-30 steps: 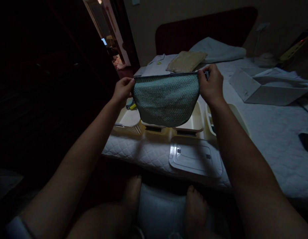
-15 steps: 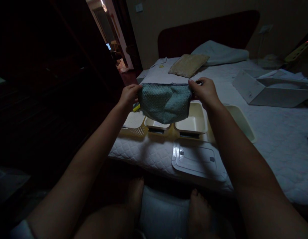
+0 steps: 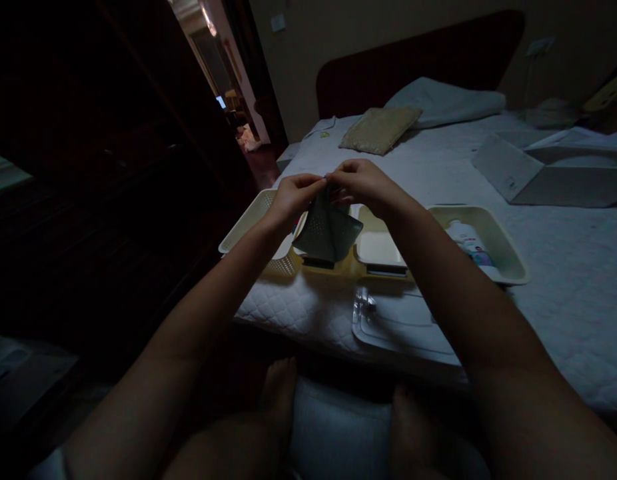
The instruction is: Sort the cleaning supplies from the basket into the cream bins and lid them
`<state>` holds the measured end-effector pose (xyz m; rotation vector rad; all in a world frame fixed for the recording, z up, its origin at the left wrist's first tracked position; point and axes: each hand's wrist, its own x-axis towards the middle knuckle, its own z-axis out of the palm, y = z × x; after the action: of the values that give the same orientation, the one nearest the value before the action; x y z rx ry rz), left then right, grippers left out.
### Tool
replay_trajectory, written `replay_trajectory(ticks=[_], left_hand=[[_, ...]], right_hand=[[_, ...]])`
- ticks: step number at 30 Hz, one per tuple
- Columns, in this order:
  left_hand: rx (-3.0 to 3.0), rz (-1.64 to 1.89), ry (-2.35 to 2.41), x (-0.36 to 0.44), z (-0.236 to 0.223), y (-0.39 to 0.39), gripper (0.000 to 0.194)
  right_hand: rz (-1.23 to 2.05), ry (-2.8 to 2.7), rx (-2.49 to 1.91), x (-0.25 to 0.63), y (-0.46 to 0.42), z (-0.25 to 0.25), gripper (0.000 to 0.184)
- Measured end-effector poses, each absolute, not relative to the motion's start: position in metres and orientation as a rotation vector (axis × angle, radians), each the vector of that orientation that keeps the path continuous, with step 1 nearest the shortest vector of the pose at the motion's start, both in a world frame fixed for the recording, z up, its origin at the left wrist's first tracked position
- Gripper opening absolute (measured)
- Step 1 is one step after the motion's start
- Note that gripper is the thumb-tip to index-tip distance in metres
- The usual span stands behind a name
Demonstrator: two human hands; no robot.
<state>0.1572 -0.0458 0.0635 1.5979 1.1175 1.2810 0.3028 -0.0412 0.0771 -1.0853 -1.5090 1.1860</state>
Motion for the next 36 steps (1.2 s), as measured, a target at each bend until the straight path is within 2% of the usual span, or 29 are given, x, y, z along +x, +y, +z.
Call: replay_trajectory(ticks=[8,17,22,29,36], left_hand=[[1.615,1.257,1.115,0.152,0.059,-0.045,0.015],[1.599,1.286,1.171,0.151,0.060,-0.048,0.015],[1.560,1.283,1.158,0.153,0.062,-0.051,0.014],[1.586,1.246,1.105,0.157,0.067,-0.057,0.014],[1.550,1.215,1.074,0.165,0.070,-0.056,0.008]], right_hand=[[1.254,-1.568,-1.074,0.313,-0.048,0.080,0.005],[1.212,-1.684,-1.047,0.317,-0.053,0.086,0.013],[1.103,-1.738,-0.979,0.319,-0.056,0.086,0.007],[0.855,-1.799,-0.964,0.320,-0.051,0.081,0.010],[0.625,-1.781,-1.047,0.323,-0.046,0.078,0.020]])
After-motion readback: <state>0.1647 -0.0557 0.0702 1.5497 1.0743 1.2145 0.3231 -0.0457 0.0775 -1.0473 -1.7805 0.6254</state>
